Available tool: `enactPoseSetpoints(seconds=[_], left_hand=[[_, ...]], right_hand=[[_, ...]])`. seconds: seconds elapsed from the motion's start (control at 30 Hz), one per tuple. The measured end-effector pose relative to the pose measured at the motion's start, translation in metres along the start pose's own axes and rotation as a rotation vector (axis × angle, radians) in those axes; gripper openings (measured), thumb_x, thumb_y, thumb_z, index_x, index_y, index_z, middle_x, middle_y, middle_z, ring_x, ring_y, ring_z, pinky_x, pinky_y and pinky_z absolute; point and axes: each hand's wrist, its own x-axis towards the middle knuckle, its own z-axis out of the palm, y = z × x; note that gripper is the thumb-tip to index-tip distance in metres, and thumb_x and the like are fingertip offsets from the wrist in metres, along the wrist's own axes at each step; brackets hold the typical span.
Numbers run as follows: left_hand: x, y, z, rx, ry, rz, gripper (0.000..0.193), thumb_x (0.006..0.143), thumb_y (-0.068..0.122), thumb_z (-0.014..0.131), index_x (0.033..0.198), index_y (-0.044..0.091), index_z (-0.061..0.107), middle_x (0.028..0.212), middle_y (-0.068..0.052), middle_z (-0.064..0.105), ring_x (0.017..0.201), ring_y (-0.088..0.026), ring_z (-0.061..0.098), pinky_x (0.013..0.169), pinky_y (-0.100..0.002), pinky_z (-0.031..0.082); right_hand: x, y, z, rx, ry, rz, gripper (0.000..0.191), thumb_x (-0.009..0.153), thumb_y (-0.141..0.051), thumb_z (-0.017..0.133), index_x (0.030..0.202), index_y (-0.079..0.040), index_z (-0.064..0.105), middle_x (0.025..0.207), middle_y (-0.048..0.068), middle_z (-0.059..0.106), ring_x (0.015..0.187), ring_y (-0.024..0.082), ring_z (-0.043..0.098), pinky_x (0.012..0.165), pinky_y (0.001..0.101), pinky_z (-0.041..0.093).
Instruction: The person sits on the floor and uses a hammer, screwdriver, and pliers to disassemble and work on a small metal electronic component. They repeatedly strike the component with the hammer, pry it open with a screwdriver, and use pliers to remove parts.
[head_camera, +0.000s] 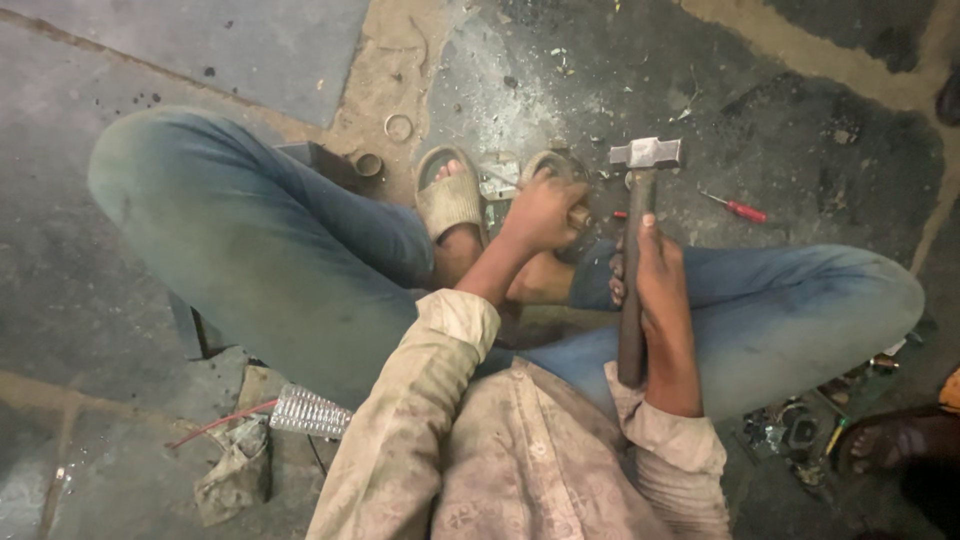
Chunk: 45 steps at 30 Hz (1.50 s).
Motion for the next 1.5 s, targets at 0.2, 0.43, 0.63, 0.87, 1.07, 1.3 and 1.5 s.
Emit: enactPoseSetpoints(seconds=[0.2, 0.43, 0.63, 0.87, 1.07, 1.3, 1.5], left_hand=[[-0.002, -0.019, 0.0, -0.133, 0.155, -0.013, 0.034, 0.073, 0.015, 0.073, 0.104, 0.006, 0.067, 0.095, -0.018, 0.069, 0.095, -0.039, 0.065, 0.09, -0.048, 0.05], [0.022, 0.026, -0.033, -0.19, 0.23, -0.054, 0.039, 0.071, 0.025, 0.083, 0.104, 0.007, 0.073, 0.082, -0.018, 0.071, 0.081, -0.039, 0.067, 0.076, -0.049, 0.052], [0.067, 0.076, -0.126, -0.397, 0.265, -0.173, 0.022, 0.09, 0.024, 0.078, 0.093, 0.003, 0.073, 0.074, -0.013, 0.072, 0.061, -0.024, 0.069, 0.058, -0.036, 0.052], [0.063, 0.095, -0.254, -0.132, 0.266, -0.128, 0.027, 0.094, 0.018, 0.081, 0.085, -0.002, 0.065, 0.067, -0.012, 0.062, 0.056, -0.017, 0.054, 0.057, -0.035, 0.044], [0.042, 0.07, -0.266, -0.166, 0.376, -0.252, 0.029, 0.097, 0.017, 0.079, 0.084, -0.002, 0.06, 0.067, -0.009, 0.055, 0.064, -0.012, 0.046, 0.06, -0.033, 0.041], [0.047, 0.07, -0.248, -0.213, 0.392, -0.188, 0.029, 0.095, 0.017, 0.08, 0.085, -0.001, 0.061, 0.069, -0.005, 0.056, 0.063, -0.011, 0.048, 0.06, -0.031, 0.04], [0.041, 0.071, -0.247, -0.254, 0.334, -0.314, 0.028, 0.093, 0.02, 0.079, 0.082, 0.0, 0.062, 0.064, -0.005, 0.057, 0.059, -0.011, 0.049, 0.056, -0.032, 0.04]], right_hand=[[-0.003, -0.002, 0.003, 0.007, -0.028, 0.001, 0.051, 0.106, -0.054, 0.045, 0.096, -0.005, 0.055, 0.064, 0.004, 0.052, 0.044, 0.014, 0.049, 0.038, 0.0293, 0.039], [0.035, 0.043, -0.013, -0.117, -0.016, 0.004, 0.046, 0.105, -0.051, 0.047, 0.102, -0.006, 0.06, 0.071, 0.008, 0.056, 0.054, 0.02, 0.054, 0.047, 0.0353, 0.044], [0.096, 0.081, 0.009, -1.054, 0.169, -0.39, 0.04, 0.097, -0.035, 0.058, 0.118, -0.001, 0.066, 0.111, 0.029, 0.063, 0.105, 0.045, 0.061, 0.09, 0.0556, 0.049], [0.121, 0.013, 0.102, -1.081, 0.103, -1.062, 0.044, 0.08, -0.021, 0.075, 0.119, -0.007, 0.062, 0.127, 0.019, 0.062, 0.124, 0.039, 0.056, 0.1, 0.0493, 0.049], [0.13, -0.005, 0.138, -1.338, -0.159, -0.839, 0.074, 0.062, -0.025, 0.087, 0.128, -0.007, 0.059, 0.12, 0.017, 0.062, 0.119, 0.035, 0.054, 0.105, 0.0604, 0.034], [0.133, -0.01, 0.122, -1.25, -0.177, -0.818, 0.067, 0.068, -0.014, 0.083, 0.128, -0.003, 0.055, 0.11, 0.015, 0.063, 0.116, 0.037, 0.057, 0.105, 0.0521, 0.037], [0.127, -0.017, 0.128, -0.964, 0.039, -1.104, 0.054, 0.074, 0.001, 0.069, 0.127, -0.005, 0.062, 0.114, 0.017, 0.06, 0.115, 0.037, 0.059, 0.101, 0.0492, 0.045]])
